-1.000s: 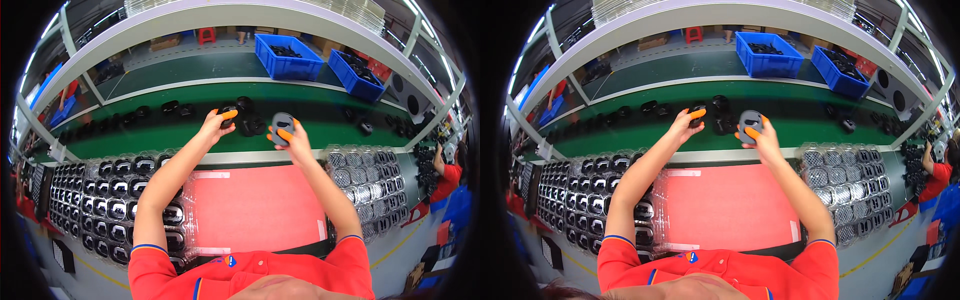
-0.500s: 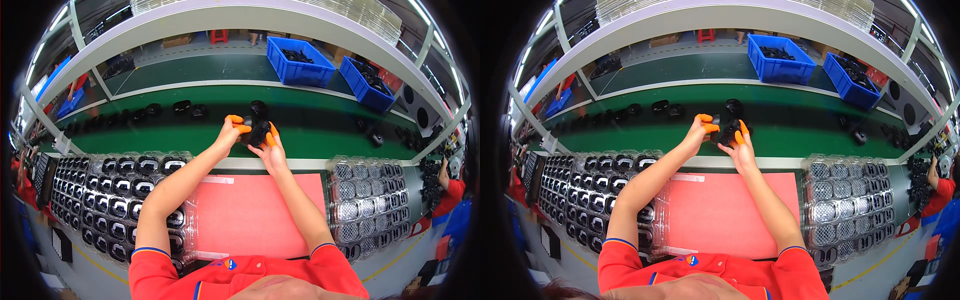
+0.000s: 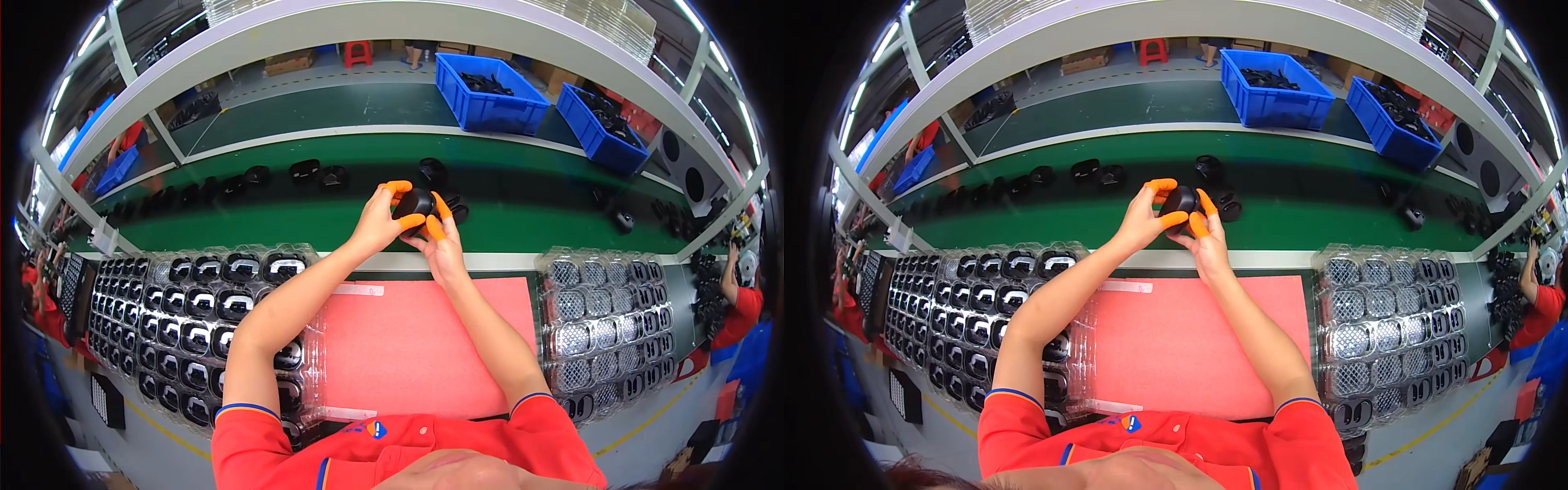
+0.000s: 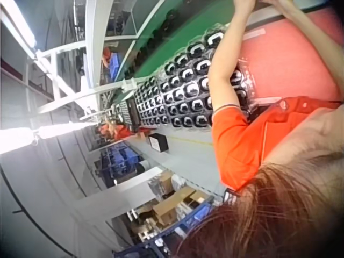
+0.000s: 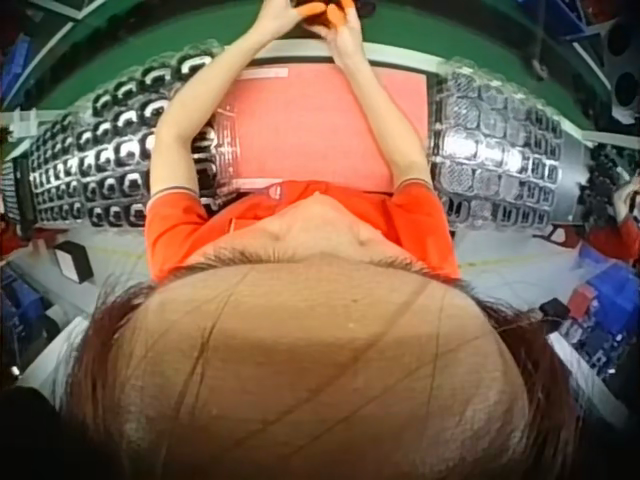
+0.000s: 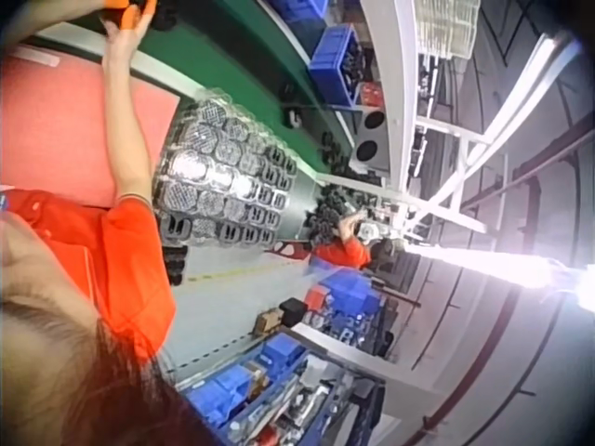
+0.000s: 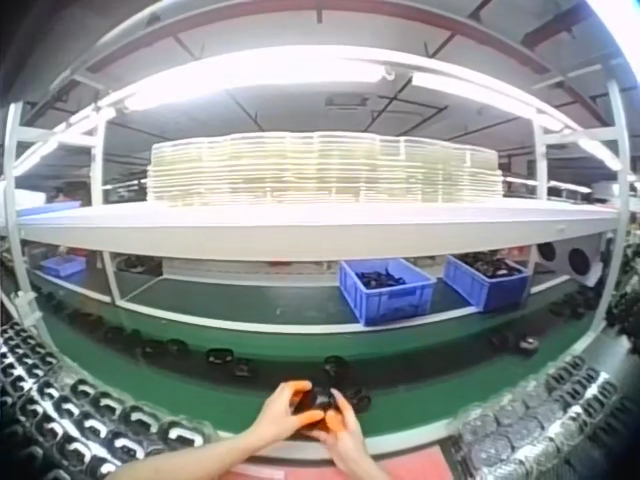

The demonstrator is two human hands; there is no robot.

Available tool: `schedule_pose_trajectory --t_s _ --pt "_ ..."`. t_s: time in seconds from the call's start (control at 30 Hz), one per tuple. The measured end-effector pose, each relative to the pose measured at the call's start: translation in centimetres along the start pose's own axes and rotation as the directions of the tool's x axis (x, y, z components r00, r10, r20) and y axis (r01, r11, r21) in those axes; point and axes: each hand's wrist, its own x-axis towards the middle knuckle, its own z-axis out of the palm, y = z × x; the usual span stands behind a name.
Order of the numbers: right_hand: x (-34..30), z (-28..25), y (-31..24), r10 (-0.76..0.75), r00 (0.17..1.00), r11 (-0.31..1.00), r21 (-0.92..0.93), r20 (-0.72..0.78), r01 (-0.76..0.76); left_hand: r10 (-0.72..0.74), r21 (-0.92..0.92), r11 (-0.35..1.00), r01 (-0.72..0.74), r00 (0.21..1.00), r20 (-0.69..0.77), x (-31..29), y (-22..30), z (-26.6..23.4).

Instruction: Assembling electronic components on a production line.

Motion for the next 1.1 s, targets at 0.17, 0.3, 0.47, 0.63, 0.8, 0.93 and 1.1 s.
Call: schedule_pose_trajectory --t_s 0.17,0.3,0.47,0.63,0.8,0.93,1.1 --pt "0.0 0.1 -0.1 -0.042 0.998 0.995 -0.085 0.038 0.045 -0.003 -0.069 0.998 0.005 0.999 0.034 0.1 0.5 -0.3" --pt "0.0 0.1 0.1 -0.002 1.0 1.0 0.021 0.03 0.001 0.11 -0.004 0.994 -0.11 0.993 0.042 -0.1 0.7 -0.6" --pt "0.0 0.1 -0.5 -0.04 0.999 0.994 -0.099 0.007 0.041 0.103 0.028 0.994 -0.107 0.988 0.111 -0.1 1.9 -0.9" --pt "0.5 -0.9 -0.3 -0.016 1.0 0.999 -0.052 0.006 0.016 -0.118 -0.477 0.864 0.16 0.986 0.115 0.2 0.1 -0.9" --pt "1.5 -2.6 -0.7 -0.055 0.996 0.998 -0.017 -0.069 0.054 -0.345 -0.682 0.658 0.32 0.933 0.105 0.6 0.1 -1.5" --pt "1.1 -1.8 -0.2 -0.082 0.99 0.984 -0.17 -0.118 0.061 -0.529 -0.683 0.577 0.448 0.842 0.106 1.2 -0.5 -1.5" --pt "1.1 -2.8 1.5 -0.037 0.993 0.897 -0.441 -0.115 -0.018 -0.664 -0.456 0.67 0.586 0.747 -0.017 3.3 -3.8 -4.4"
